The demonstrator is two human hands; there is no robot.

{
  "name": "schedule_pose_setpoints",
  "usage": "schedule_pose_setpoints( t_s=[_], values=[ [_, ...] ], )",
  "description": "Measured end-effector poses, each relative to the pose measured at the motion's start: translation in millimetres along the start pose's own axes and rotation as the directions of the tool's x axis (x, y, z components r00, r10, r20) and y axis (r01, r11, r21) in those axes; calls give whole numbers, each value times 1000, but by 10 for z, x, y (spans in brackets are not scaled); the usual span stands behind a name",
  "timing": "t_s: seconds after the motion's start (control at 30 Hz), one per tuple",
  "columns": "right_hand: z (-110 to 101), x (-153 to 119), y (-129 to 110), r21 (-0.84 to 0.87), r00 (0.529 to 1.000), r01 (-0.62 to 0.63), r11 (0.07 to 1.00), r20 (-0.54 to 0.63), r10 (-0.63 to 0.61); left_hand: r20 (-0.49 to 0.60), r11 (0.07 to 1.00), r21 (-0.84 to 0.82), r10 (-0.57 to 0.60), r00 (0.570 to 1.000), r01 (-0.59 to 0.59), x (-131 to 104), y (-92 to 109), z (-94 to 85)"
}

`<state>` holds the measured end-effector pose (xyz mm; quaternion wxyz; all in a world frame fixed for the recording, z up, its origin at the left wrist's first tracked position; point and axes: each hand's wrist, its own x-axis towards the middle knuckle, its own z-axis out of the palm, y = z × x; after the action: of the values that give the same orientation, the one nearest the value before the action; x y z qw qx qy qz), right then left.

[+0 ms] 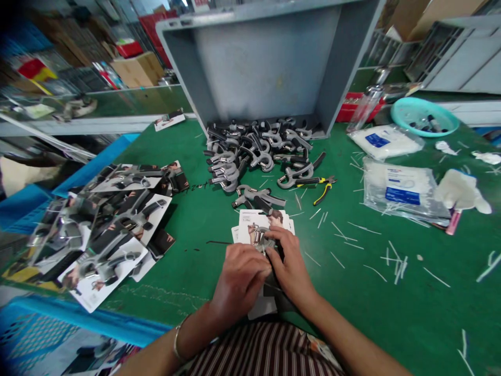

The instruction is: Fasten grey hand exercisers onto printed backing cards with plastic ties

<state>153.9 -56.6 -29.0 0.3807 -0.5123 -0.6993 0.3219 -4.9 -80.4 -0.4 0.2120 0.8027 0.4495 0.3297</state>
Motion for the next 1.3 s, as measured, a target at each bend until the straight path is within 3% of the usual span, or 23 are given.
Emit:
schedule_pose_setpoints(
  t_s=[0.1,0.2,0.27,0.33,0.4,0.43,0.57,0.7,0.77,0.9,0.97,1.17,1.3],
  values=[
    [59,25,-1,-15,1000,26,1000,-17,-26,133,970,187,131,982,-155,-170,35,156],
    [67,48,12,-39,999,29,999,-25,-30,261,940,258,156,953,-225,-250,41,190],
    [-2,28,6,-47,999,17,999,-30,-19,235,963,239,71,969,-129,-270,60,98],
    [-128,-45,-32,-69,1000,18,997,5,-17,99,967,249,-76,992,49,-299,73,-43],
    [-263,-165,-106,-131,994,42,990,104,-29,-23,932,288,-221,975,218,-350,65,-164],
    [-314,-231,-154,-180,985,74,981,169,-43,-34,914,304,-271,962,268,-380,56,-200],
    [-299,-418,-338,-420,921,268,867,375,-103,95,903,329,-322,942,275,-459,37,-176],
    [-85,-395,-415,-565,885,392,726,446,-130,103,920,300,-294,950,252,-457,3,-145],
    [-42,-351,-417,-575,881,414,706,448,-152,101,938,224,-293,951,265,-466,-56,-208],
    [-128,-311,-389,-461,895,352,815,421,-149,167,953,-71,-279,946,294,-532,-231,-369],
    [-179,-310,-370,-363,903,297,883,407,-137,145,944,-169,-260,955,283,-554,-283,-378],
    [-172,-285,-348,-173,939,182,968,324,-118,9,944,-254,-217,976,212,-444,-202,-138],
    [-247,-286,-314,-253,948,174,952,305,-92,24,927,-303,-225,974,221,-377,-151,-46]
  ],
)
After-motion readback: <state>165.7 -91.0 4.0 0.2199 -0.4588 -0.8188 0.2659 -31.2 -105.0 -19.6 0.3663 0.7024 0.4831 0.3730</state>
